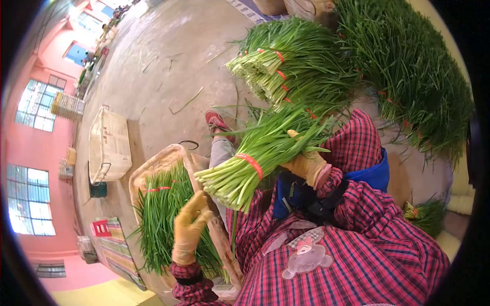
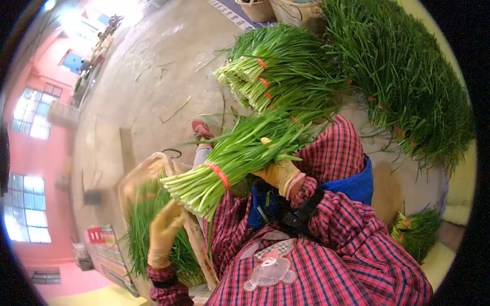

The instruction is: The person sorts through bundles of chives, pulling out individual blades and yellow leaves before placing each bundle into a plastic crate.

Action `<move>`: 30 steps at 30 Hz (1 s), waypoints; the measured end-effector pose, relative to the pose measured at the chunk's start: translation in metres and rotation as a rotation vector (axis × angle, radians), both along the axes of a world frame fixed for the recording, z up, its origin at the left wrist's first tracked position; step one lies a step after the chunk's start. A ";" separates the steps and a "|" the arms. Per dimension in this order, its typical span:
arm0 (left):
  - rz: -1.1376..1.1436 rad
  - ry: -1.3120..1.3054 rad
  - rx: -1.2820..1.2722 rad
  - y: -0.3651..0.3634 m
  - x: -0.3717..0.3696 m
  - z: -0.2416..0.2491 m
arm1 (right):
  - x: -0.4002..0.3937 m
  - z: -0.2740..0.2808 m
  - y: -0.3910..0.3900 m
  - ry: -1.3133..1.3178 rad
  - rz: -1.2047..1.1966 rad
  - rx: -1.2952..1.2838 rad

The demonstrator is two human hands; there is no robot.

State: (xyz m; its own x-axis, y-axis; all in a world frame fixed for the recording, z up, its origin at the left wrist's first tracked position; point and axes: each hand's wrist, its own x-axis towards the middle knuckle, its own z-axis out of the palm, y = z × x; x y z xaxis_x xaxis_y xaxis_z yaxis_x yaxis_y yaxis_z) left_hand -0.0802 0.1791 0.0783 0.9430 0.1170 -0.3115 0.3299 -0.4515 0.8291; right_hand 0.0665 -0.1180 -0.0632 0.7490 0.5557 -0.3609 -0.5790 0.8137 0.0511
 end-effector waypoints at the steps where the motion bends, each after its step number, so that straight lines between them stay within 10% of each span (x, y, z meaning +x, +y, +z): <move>1: -0.031 -0.072 0.039 -0.012 -0.003 -0.004 | 0.001 0.003 -0.002 0.002 0.023 0.080; 3: 0.027 -0.181 -0.175 -0.043 0.000 -0.027 | 0.000 0.016 0.000 -0.066 0.053 0.032; 7: -0.344 -0.803 0.510 -0.069 0.051 -0.021 | -0.004 0.043 0.022 -0.102 0.103 -0.175; 12: 0.023 -0.666 -0.339 -0.064 0.102 -0.010 | -0.009 0.071 -0.014 -0.418 0.459 -0.013; 14: 0.206 -0.641 -0.587 -0.048 0.129 0.003 | -0.006 0.063 -0.033 -0.341 0.966 -0.031; 16: 0.306 -0.642 -0.711 -0.044 0.146 0.016 | -0.009 0.110 -0.065 -0.640 1.118 -0.816; 24: 0.129 -0.651 -0.738 -0.098 0.144 0.081 | 0.031 0.201 0.000 -1.731 -0.336 -1.748; 27: 0.107 -0.668 -0.770 -0.108 0.141 0.098 | 0.039 0.195 0.024 -1.268 0.191 -0.870; 30: 0.221 -0.644 -0.897 -0.087 0.142 0.090 | 0.038 0.188 0.014 -1.303 0.162 -0.798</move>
